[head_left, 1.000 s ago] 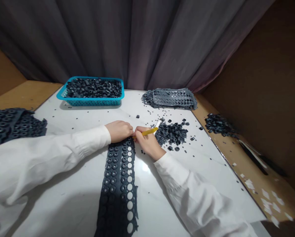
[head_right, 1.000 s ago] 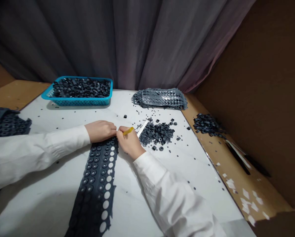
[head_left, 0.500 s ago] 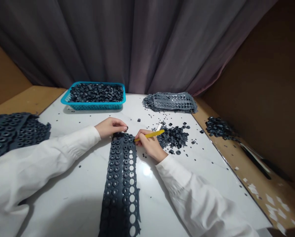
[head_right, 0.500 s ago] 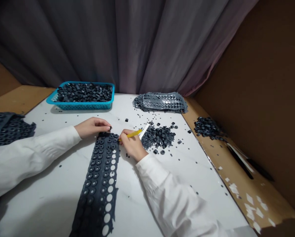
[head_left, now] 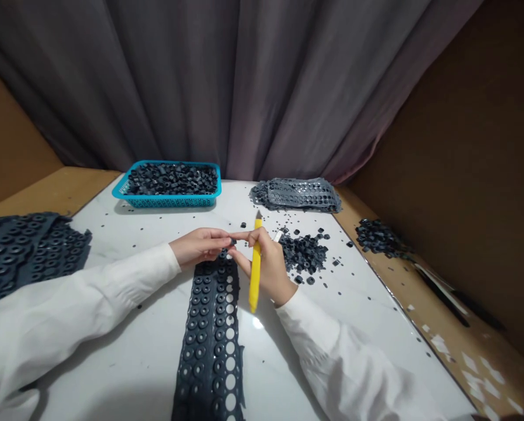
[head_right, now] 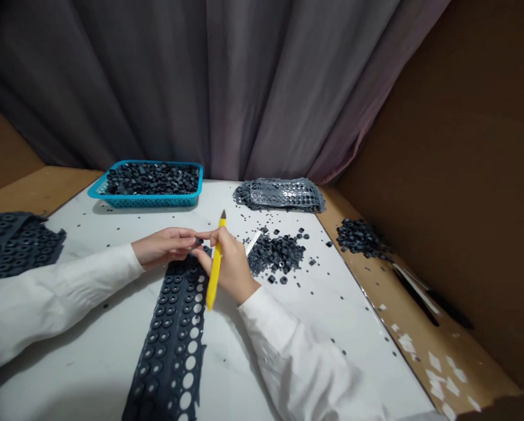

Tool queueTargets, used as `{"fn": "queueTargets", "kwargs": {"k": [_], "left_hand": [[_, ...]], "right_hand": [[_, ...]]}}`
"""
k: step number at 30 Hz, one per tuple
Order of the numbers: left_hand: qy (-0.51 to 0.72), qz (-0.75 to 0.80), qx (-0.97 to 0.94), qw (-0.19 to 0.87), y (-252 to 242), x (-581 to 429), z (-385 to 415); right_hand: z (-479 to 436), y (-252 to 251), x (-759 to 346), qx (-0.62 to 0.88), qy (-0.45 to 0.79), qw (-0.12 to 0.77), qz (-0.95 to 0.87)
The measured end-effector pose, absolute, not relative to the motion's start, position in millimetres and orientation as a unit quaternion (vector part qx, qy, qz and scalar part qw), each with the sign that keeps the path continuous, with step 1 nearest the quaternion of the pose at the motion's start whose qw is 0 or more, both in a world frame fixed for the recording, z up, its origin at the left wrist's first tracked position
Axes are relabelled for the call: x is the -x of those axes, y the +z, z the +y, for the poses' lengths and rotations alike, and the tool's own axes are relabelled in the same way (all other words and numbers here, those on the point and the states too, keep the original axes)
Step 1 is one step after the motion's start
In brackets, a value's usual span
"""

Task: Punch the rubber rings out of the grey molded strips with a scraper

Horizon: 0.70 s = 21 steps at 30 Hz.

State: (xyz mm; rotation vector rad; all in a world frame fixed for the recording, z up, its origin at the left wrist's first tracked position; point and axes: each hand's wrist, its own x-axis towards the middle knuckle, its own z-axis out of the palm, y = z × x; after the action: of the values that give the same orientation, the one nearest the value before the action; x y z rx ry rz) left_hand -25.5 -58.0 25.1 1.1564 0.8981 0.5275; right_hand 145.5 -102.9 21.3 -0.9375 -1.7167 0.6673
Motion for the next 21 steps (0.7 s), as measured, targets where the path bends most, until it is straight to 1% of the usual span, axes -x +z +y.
{"fn": "queueTargets", "kwargs": {"k": [2, 4, 6, 7, 9, 11, 13, 16, 19, 21], "left_hand": [[0.231, 0.407, -0.538, 0.701, 25, 20, -55], [0.257, 0.429, -0.566, 0.655, 27, 19, -41], [0.32, 0.475, -0.598, 0.56, 32, 24, -13], [0.368, 0.504, -0.611, 0.488, 36, 29, 5], [0.425, 0.532, -0.605, 0.413, 45, 44, 44], [0.46, 0.546, -0.638, 0.288, 51, 59, 78], [0.429, 0.54, -0.701, 0.184, 52, 70, 104], [0.356, 0.521, -0.772, 0.073, 44, 74, 124], [0.281, 0.528, -0.801, 0.007, 33, 69, 131], [0.231, 0.551, -0.801, -0.037, 29, 67, 133]], "right_hand": [[-97, 22, -148, 0.405, 0.258, 0.521, -0.705], [-85, 27, -162, 0.429, 0.242, 0.525, -0.695], [-69, 36, -193, 0.466, 0.21, 0.527, -0.679], [-60, 42, -215, 0.496, 0.178, 0.532, -0.663], [-46, 52, -269, 0.569, 0.094, 0.547, -0.607], [-40, 57, -326, 0.644, -0.014, 0.566, -0.514], [-40, 54, -376, 0.709, -0.09, 0.561, -0.417], [-48, 39, -423, 0.768, -0.064, 0.525, -0.362], [-54, 23, -442, 0.791, -0.044, 0.501, -0.349], [-56, 20, -448, 0.803, -0.057, 0.493, -0.33]]}}
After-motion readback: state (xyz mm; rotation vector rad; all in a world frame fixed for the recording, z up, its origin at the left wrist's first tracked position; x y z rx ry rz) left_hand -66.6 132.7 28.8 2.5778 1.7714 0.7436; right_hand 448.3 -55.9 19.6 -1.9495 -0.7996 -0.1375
